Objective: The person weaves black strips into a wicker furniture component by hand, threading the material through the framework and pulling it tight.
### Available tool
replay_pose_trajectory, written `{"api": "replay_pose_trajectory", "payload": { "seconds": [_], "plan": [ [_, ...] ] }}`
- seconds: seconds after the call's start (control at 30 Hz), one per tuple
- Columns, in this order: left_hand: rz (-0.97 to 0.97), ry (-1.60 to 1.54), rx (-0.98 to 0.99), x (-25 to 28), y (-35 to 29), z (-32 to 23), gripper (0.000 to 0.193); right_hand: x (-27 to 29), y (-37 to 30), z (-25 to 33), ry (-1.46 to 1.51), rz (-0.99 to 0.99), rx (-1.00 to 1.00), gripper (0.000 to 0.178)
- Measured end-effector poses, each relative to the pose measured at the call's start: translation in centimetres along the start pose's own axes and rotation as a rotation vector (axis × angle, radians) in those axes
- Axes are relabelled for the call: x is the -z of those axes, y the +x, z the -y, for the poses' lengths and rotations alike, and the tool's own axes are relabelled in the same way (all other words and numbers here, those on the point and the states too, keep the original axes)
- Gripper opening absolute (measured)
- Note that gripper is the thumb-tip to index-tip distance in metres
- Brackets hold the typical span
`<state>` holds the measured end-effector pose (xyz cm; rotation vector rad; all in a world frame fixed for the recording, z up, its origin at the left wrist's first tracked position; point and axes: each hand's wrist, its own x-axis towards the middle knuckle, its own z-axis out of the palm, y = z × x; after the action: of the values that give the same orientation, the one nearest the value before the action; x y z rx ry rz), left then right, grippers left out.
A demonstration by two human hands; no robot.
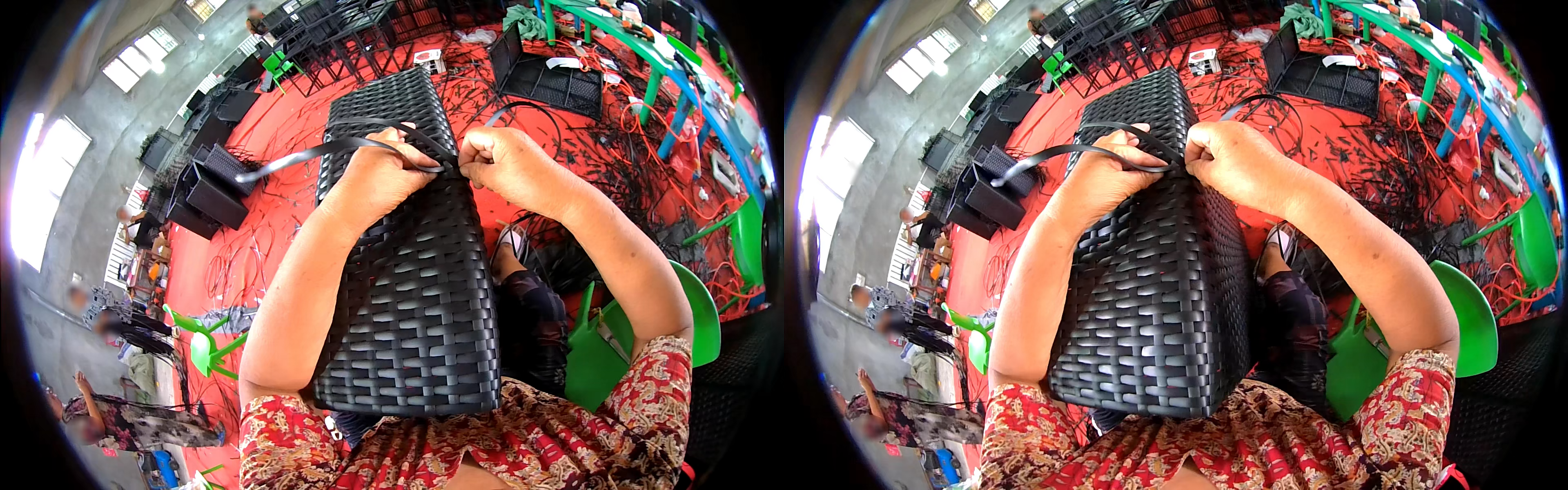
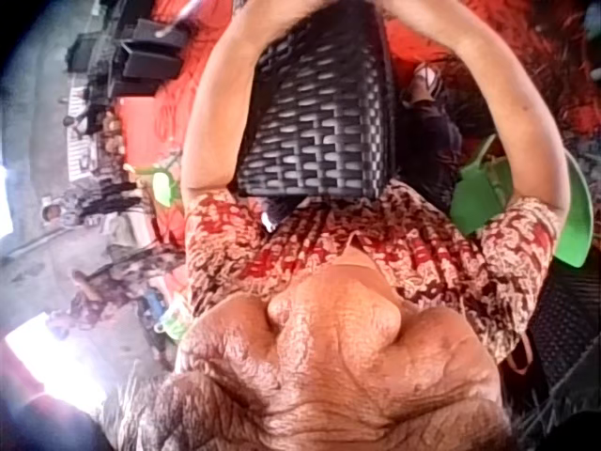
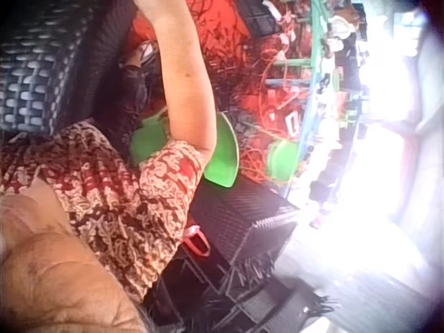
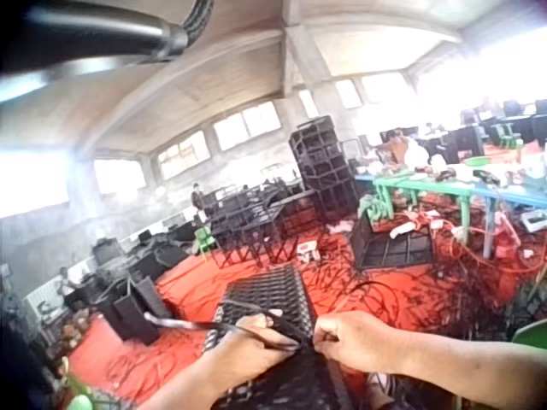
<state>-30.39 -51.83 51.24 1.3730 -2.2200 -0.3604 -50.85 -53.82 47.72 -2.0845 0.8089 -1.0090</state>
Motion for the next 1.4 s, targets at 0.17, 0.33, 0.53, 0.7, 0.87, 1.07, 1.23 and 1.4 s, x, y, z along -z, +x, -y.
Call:
{"api": "replay_pose_trajectory", "payload": {
  "seconds": [0.17, 0.33, 0.53, 0.7, 0.87, 1.07, 1.23, 1.4],
  "plan": [
    [0.031, 0.044, 0.012, -0.5, 1.1, 0.0, 0.01, 0.0, -0.3, 0.0, -0.084, -0.038, 0.005, 0.006],
    [0.079, -0.387, 0.097, -1.2, 2.1, -0.2, 0.005, 0.7, -0.4, 0.1, -0.15, -0.048, -0.02, 0.009],
    [0.008, -0.888, 0.259, 0.2, 1.9, 0.7, 0.004, 1.4, -1.7, 2.5, -0.219, -0.206, 0.192, 0.009],
    [0.045, -0.964, 0.186, 0.7, 2.1, 1.2, 0.009, -0.5, -0.1, 3.3, -0.333, -0.068, 0.179, 0.014],
    [-0.125, -0.997, 0.267, 0.8, 2.3, 1.3, 0.023, -1.4, 1.8, 2.7, -0.144, -0.073, 0.108, 0.012],
    [-0.1, -0.942, 0.176, 0.6, 3.0, 1.3, 0.02, -0.7, 2.3, 1.7, 0.18, -0.033, -0.06, 0.016],
    [-0.034, -0.879, 0.149, 0.5, 3.2, 1.5, 0.015, 0.2, 2.5, 1.4, 0.145, 0.032, -0.137, 0.02],
    [0.034, -0.526, 0.093, 0.1, 2.3, 2.5, 0.018, 0.8, 3.1, 1.2, 0.113, 0.12, -0.22, 0.022]
  ]
}}
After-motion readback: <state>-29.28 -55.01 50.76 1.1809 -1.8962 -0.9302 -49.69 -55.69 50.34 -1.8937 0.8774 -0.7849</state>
